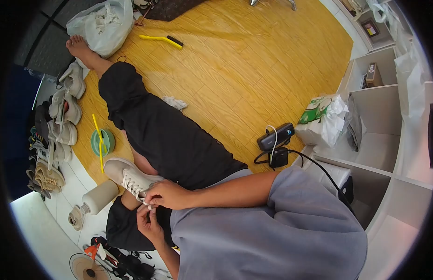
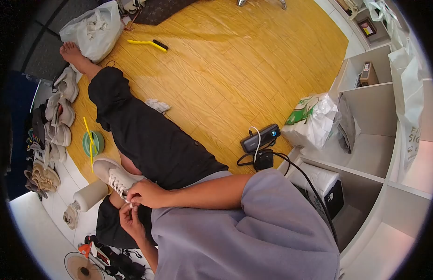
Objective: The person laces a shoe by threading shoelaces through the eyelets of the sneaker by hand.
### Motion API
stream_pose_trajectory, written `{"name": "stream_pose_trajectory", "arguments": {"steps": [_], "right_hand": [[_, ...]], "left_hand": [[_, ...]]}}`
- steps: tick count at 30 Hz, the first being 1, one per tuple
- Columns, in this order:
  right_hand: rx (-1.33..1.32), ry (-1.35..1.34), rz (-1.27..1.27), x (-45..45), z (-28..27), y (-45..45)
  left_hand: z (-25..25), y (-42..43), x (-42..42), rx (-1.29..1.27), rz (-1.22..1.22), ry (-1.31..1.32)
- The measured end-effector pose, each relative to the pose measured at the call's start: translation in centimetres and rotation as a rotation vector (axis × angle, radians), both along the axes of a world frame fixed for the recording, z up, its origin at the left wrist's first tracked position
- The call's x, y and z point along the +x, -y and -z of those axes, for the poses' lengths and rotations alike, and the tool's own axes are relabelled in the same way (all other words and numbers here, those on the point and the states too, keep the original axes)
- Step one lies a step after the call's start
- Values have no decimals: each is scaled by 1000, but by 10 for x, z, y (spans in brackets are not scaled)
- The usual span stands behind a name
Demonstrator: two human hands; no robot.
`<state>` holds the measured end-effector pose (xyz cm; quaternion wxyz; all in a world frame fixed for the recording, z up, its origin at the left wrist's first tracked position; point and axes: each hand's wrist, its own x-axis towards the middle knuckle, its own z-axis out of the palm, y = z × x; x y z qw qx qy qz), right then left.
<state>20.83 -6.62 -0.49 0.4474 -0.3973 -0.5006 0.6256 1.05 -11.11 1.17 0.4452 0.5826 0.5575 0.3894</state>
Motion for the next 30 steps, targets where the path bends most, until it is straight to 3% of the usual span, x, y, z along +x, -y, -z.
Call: {"name": "stream_pose_trajectory", "arguments": {"steps": [5, 11, 19, 30], "right_hand": [[75, 74, 42, 4, -4, -3], [233, 360, -16, 5, -17, 2], [388, 343, -32, 6, -14, -2], [550, 483, 11, -3, -2, -10]], "left_hand": [[-4, -10, 8, -89, -74, 92], [-5, -9, 20, -105, -220, 137], [-5, -5, 34, -29, -358, 142], [-26, -3, 40, 134, -240, -325]]}}
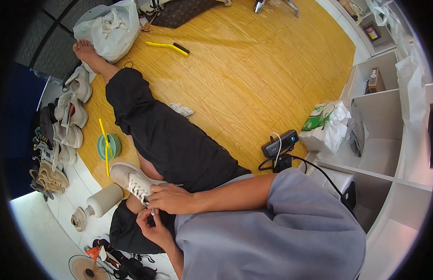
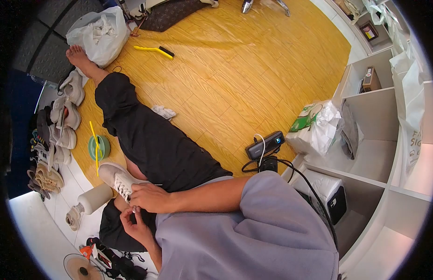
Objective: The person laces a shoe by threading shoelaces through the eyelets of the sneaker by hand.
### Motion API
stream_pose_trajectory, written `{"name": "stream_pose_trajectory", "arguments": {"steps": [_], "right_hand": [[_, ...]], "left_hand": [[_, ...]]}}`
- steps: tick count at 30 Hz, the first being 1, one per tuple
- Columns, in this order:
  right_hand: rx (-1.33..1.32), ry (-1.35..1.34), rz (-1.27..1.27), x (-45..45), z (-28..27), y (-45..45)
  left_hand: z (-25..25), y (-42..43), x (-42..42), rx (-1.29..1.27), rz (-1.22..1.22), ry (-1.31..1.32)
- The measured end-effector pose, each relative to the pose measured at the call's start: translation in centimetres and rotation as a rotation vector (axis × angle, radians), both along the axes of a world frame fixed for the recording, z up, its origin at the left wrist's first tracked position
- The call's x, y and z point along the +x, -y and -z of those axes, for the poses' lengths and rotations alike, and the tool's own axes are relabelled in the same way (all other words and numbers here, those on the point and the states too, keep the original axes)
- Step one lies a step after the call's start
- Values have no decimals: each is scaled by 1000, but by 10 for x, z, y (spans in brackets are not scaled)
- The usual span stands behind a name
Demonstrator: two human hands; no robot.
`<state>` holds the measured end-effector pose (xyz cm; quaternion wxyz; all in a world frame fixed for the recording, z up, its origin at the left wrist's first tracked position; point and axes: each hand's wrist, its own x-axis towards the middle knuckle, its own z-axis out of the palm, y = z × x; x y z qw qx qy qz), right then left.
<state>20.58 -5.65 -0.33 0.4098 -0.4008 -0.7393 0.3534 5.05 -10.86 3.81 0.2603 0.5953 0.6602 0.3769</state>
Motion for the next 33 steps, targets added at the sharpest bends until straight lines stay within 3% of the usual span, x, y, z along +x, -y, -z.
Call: {"name": "stream_pose_trajectory", "arguments": {"steps": [5, 23, 29, 33], "right_hand": [[170, -24, 83, -4, 3, -4], [-144, -205, -33, 5, -6, -5], [-421, -341, -119, 1, 5, -6], [-226, -229, -35, 7, 0, -5]], "left_hand": [[-2, -3, 0, 86, 27, -165], [3, -3, 14, 216, -85, -164], [1, -9, 2, 166, -16, -145], [-1, -9, 4, 164, -15, -128]]}}
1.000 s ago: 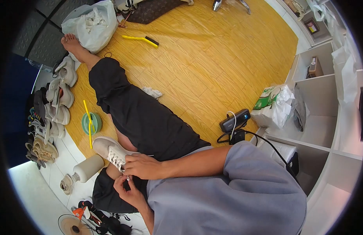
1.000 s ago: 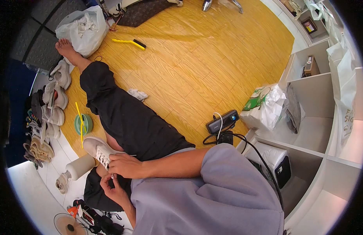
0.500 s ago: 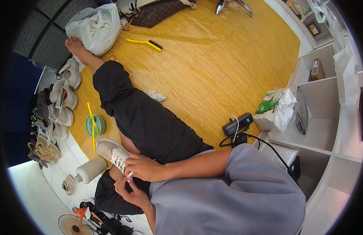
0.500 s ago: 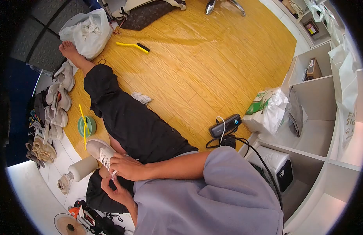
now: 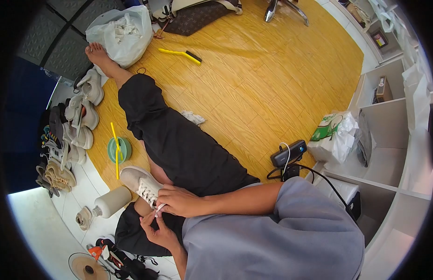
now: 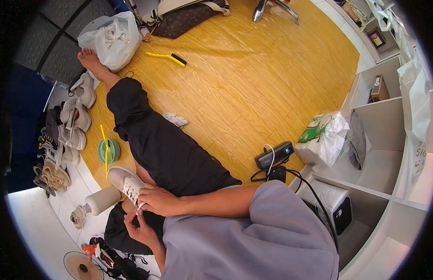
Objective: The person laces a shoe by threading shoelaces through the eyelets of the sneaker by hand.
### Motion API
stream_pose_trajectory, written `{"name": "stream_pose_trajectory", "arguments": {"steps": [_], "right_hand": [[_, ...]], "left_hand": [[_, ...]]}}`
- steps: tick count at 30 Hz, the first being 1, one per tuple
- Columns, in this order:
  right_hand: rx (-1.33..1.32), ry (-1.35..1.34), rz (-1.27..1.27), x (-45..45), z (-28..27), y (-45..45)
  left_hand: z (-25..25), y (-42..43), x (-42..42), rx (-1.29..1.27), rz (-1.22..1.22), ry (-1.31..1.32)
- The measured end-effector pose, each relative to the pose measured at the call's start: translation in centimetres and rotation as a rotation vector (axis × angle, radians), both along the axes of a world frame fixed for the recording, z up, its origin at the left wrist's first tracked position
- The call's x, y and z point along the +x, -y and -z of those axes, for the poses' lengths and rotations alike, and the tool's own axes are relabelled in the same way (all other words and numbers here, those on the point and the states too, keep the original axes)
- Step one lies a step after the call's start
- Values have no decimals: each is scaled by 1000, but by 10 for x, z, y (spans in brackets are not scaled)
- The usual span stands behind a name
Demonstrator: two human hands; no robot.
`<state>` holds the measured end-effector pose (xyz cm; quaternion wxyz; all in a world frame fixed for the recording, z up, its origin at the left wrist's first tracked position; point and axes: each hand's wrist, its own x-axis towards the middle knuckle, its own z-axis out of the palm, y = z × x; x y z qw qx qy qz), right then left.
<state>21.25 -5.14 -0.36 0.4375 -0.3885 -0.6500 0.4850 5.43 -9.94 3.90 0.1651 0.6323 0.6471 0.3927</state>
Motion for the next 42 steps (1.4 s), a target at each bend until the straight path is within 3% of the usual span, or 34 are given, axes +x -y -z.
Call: {"name": "stream_pose_trajectory", "arguments": {"steps": [2, 5, 8, 10, 22, 29, 33, 39, 42], "right_hand": [[136, 70, 67, 0, 1, 1], [-20, 26, 86, 6, -11, 3], [-237, 36, -60, 14, -23, -1], [-199, 40, -70, 11, -21, 2], [-172, 87, -77, 17, -20, -2], [-71, 99, -110, 35, -22, -10], [64, 360, -16, 49, -31, -18], [-35, 604, -226, 57, -47, -33], [-24, 600, -328, 59, -54, -43]], "left_hand": [[-3, -1, -4, -94, -18, 123], [-11, -8, -14, -268, -37, 432], [-15, -16, -21, -362, 22, 663], [-10, -17, -25, -428, 41, 771], [-1, -8, -15, -395, -33, 682], [14, -1, -12, -349, -185, 1102], [22, 3, -14, -384, -247, 963], [35, 10, -26, -468, -174, 927], [32, 9, -28, -355, -102, 792]]}}
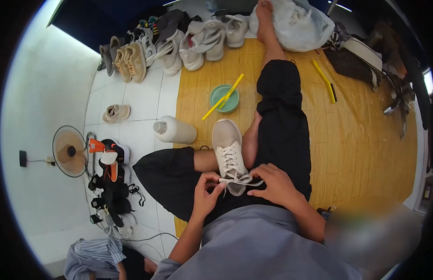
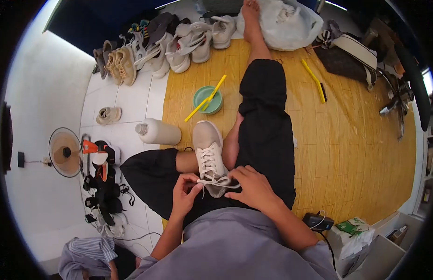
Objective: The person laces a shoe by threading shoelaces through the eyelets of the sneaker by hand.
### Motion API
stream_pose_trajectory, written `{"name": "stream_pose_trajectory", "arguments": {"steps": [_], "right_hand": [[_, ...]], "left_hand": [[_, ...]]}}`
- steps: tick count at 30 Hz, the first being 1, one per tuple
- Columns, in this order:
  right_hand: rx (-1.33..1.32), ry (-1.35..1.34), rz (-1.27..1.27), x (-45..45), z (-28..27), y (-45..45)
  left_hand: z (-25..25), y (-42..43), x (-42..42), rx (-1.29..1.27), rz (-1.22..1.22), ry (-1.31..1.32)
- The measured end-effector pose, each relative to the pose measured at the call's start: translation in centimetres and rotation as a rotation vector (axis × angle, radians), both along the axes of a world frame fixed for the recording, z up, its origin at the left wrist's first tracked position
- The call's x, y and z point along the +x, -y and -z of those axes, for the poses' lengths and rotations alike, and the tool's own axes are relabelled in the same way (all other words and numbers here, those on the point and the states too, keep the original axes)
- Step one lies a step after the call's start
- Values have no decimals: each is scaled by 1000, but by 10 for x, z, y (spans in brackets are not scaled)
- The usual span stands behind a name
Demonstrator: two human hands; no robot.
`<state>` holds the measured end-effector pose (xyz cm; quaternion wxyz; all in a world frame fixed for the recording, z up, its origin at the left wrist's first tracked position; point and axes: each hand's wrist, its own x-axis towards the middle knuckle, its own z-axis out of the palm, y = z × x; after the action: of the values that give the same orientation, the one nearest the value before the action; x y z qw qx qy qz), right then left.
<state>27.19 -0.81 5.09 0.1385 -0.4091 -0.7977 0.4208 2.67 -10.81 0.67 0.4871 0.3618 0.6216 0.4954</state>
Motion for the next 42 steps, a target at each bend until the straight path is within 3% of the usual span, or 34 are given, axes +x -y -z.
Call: {"name": "stream_pose_trajectory", "arguments": {"steps": [1, 4, 8, 12, 17, 21, 27, 32, 35, 38, 42], "right_hand": [[46, -44, 20, -4, -3, -1], [185, -101, -18, -17, 4, 1], [387, -45, -78, -38, 19, 8], [477, 60, -66, -38, 24, 6], [537, 75, -51, -41, 29, 5], [543, 34, -27, -35, 26, -4], [608, -62, -124, -32, 26, -14], [646, -51, -210, -23, 30, 1], [524, -270, -42, -22, 42, -4], [495, -284, 115, -46, 24, -18], [470, -138, 38, -64, 11, -19]], "left_hand": [[-6, -2, -3, 47, 34, -284], [-24, -15, 2, 275, 160, -802], [-5, -18, 8, 315, 294, -1008], [-13, -21, 18, 291, 218, -1114], [0, -29, 5, 479, 188, -1152], [6, -32, 6, 601, 71, -1000], [9, -44, 9, 527, 3, -811], [19, -45, 10, 465, -44, -816], [21, -46, 9, 494, -9, -818], [20, -47, 10, 523, -22, -819], [25, -44, 9, 559, 23, -852]]}}
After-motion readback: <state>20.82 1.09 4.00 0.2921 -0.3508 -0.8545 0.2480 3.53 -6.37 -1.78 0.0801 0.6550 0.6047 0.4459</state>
